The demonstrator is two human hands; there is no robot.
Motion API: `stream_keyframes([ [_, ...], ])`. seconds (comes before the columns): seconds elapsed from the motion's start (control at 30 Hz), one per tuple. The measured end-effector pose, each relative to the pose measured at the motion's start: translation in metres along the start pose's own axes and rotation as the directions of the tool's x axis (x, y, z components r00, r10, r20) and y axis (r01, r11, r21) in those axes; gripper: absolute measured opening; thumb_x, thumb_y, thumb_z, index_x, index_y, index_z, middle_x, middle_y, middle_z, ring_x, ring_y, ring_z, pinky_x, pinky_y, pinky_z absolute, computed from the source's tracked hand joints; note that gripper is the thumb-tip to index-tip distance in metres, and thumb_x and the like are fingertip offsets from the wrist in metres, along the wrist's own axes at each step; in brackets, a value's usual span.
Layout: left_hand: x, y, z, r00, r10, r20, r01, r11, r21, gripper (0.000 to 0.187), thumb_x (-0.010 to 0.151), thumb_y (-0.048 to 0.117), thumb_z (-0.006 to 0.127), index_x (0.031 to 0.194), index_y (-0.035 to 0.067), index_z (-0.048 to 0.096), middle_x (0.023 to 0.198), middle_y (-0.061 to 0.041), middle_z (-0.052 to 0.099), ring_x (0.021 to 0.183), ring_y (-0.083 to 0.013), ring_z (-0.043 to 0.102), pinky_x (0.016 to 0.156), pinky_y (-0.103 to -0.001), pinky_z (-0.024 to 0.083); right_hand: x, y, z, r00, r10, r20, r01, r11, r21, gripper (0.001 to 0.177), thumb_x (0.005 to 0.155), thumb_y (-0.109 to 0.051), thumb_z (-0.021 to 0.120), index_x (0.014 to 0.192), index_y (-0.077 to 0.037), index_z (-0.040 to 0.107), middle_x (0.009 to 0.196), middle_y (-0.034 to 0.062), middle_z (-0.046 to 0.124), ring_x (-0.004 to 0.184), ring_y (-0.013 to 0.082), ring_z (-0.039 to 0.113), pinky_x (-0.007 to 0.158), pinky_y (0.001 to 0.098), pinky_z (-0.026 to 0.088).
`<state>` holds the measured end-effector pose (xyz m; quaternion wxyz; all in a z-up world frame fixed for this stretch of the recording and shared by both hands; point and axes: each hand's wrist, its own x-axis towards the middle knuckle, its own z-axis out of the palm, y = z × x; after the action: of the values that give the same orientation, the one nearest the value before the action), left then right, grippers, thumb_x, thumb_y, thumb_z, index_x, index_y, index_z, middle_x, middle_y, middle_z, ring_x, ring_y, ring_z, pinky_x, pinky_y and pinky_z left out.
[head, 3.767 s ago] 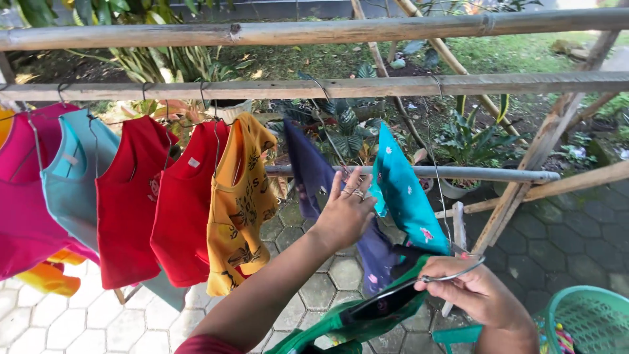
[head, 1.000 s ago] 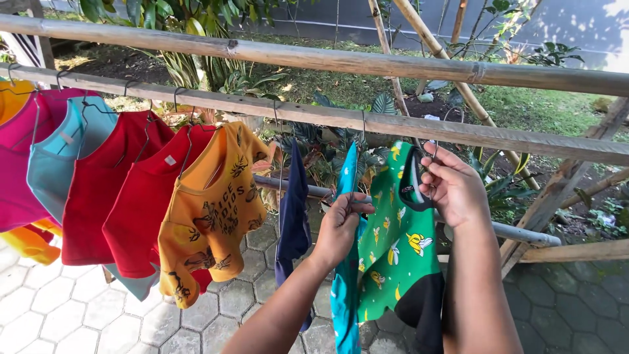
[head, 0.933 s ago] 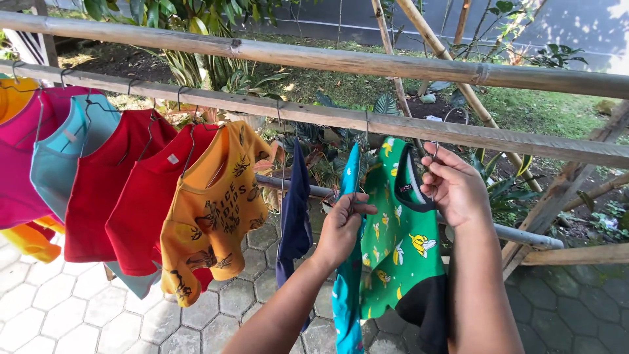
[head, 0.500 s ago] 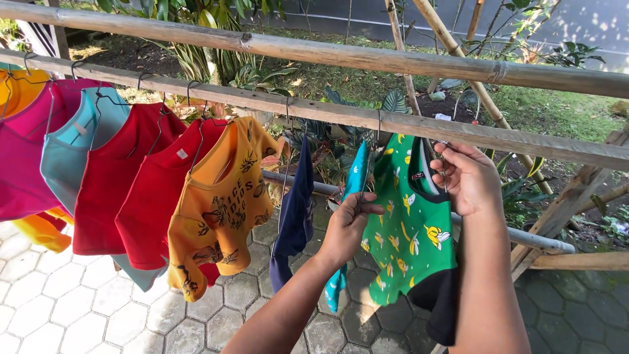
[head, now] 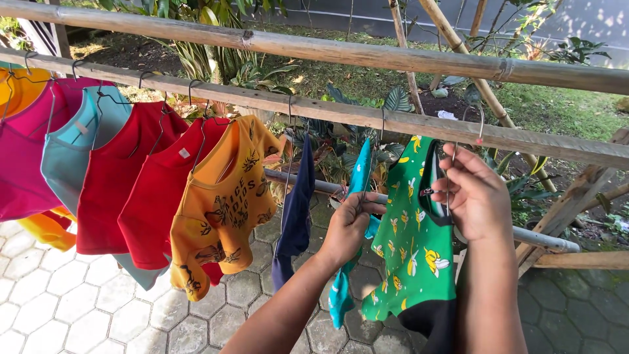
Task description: Hanging various items of children's clothing on a wooden drying rack using hangers.
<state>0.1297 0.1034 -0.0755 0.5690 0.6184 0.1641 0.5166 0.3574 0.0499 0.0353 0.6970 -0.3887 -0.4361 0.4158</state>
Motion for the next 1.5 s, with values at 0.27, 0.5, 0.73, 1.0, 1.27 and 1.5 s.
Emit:
stream_keyframes([
  [0.27,-0.003,0.001,0.000,1.000,-0.008,-0.019,0.009,0.996,0.085,0.042,0.093,-0.009,0.045,0.134,-0.001,0.053,0.121,-0.012,0.068,0.120,-0.0177,0.065,0.107,-0.032,0.047,-0.013,0.034,-0.014,0.999,-0.014,0.033,0.015,0.999,-0.032,0.049,0.097,0.002,0.053,0.146,0.000,0.057,0.114,0.0050,0.064,0.082,0.0148,0.064,0.072,0.0325,0.055],
  [0.5,-0.008,0.066,-0.031,0.949,0.245,-0.197,-0.096,0.823,0.560,0.050,0.089,0.000,0.065,0.136,0.005,0.053,0.135,-0.022,0.056,0.132,-0.0338,0.053,0.115,-0.042,0.041,-0.036,0.025,0.016,0.999,-0.039,-0.024,0.037,0.994,-0.103,0.055,0.095,0.003,0.054,0.149,-0.003,0.052,0.124,0.0103,0.064,0.093,0.0179,0.064,0.081,0.0355,0.057],
  [0.73,-0.004,0.063,-0.095,0.779,0.582,-0.234,-0.179,0.564,0.806,0.066,0.086,0.000,0.063,0.147,-0.002,0.039,0.150,-0.030,0.043,0.145,-0.0488,0.037,0.123,-0.053,0.027,-0.081,0.015,0.084,0.786,-0.604,0.129,0.452,0.420,-0.787,0.059,0.098,-0.007,0.064,0.153,-0.006,0.044,0.155,0.0205,0.047,0.146,0.0346,0.046,0.121,0.0500,0.038],
  [1.0,-0.001,0.010,-0.129,0.907,0.300,-0.295,0.007,0.692,0.722,0.054,0.081,-0.003,0.060,0.135,0.003,0.057,0.142,-0.024,0.055,0.140,-0.0418,0.045,0.119,-0.045,0.034,-0.107,0.060,0.148,0.913,-0.231,0.336,0.343,-0.009,-0.939,0.071,0.085,-0.029,0.072,0.148,-0.013,0.043,0.148,0.0199,0.050,0.139,0.0322,0.047,0.118,0.0713,0.003],
  [1.27,-0.002,0.035,-0.141,0.948,0.216,-0.235,-0.045,0.820,0.571,0.054,0.078,-0.008,0.055,0.129,0.006,0.064,0.122,-0.016,0.063,0.117,-0.0321,0.057,0.107,-0.038,0.041,-0.100,0.087,0.166,0.974,-0.163,0.159,0.183,0.146,-0.972,0.092,0.080,-0.005,0.068,0.158,-0.013,0.020,0.161,0.0395,0.005,0.144,0.0526,0.026,0.114,0.0622,0.024],
  [1.5,-0.003,0.052,-0.159,0.965,0.094,-0.244,0.031,0.886,0.462,0.051,0.081,-0.009,0.050,0.129,0.006,0.064,0.118,-0.013,0.061,0.107,-0.0243,0.059,0.096,-0.031,0.046,-0.100,0.092,0.184,0.979,-0.170,0.112,0.152,0.244,-0.958,0.099,0.075,0.013,0.059,0.159,-0.018,0.017,0.164,0.0353,-0.003,0.151,0.0507,0.015,0.113,0.0499,0.035],
])
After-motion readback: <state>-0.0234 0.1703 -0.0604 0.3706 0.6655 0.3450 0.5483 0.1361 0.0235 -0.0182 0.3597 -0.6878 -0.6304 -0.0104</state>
